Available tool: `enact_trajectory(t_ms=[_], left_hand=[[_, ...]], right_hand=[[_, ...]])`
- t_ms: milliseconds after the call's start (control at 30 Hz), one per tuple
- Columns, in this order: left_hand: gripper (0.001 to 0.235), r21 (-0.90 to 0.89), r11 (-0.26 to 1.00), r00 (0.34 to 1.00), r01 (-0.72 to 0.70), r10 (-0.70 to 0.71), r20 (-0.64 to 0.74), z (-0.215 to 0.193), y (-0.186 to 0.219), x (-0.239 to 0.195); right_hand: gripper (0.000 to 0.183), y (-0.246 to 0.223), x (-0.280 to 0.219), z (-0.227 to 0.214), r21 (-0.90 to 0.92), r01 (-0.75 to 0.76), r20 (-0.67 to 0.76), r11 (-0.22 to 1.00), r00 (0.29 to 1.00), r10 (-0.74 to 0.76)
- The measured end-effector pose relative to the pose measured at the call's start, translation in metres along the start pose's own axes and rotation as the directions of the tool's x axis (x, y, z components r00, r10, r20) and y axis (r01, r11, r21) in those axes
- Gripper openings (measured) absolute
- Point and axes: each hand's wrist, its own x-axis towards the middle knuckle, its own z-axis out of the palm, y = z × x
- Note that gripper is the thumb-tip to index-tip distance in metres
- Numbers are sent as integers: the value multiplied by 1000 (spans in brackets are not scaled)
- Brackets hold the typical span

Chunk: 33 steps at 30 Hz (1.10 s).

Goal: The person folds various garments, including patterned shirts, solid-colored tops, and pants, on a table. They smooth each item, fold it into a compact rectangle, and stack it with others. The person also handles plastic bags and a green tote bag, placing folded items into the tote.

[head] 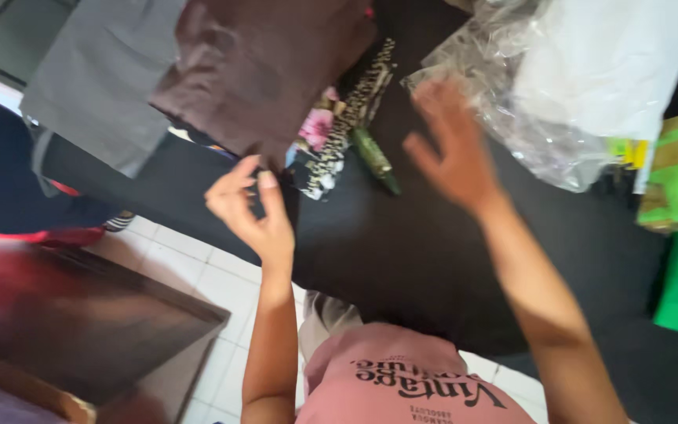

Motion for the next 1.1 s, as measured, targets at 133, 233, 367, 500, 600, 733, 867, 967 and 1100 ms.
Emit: enact_trajectory(t_ms=[133, 233, 367, 500, 600, 733, 867, 967, 1100], left_hand=[[40, -174, 975, 957, 137, -176, -233, -18, -81, 50], [54, -243, 893, 911, 379, -407, -73, -24, -144, 85], [69, -241, 642, 683, 728, -650, 334, -19, -199, 100], [79, -266, 514, 571, 815, -639, 516, -11, -226, 111], [85, -129, 575, 538, 808, -630, 560, -4, -239, 122], [84, 73, 671, 467, 738, -585, 663, -8, -248, 138], [76, 145, 738, 451, 659, -542, 709, -11, -242, 153], [68, 125, 776, 403, 618, -450, 797, -17, -250, 161], [57, 223, 701, 179, 678, -451, 875, -9, -260, 148]], right_hand=[[51, -25, -2, 98, 32, -4, 54, 999, 999, 2], [59, -8, 2, 110, -376, -81, 35, 923, 994, 101], [45, -5, 20, 95, -405, -184, -272, 896, 959, 74], [48, -40, 15, 141, 568, -545, -69, 617, 716, 695], [49, -40, 16, 188, 865, -499, 377, -54, 574, 727], [52, -41, 27, 216, 893, -405, 197, 196, 744, 638], [49, -37, 31, 223, 928, -372, 261, 0, 651, 712], [38, -14, 38, 213, 885, -430, 409, -179, 533, 740], [37, 14, 31, 188, 849, -513, 379, -127, 424, 823]])
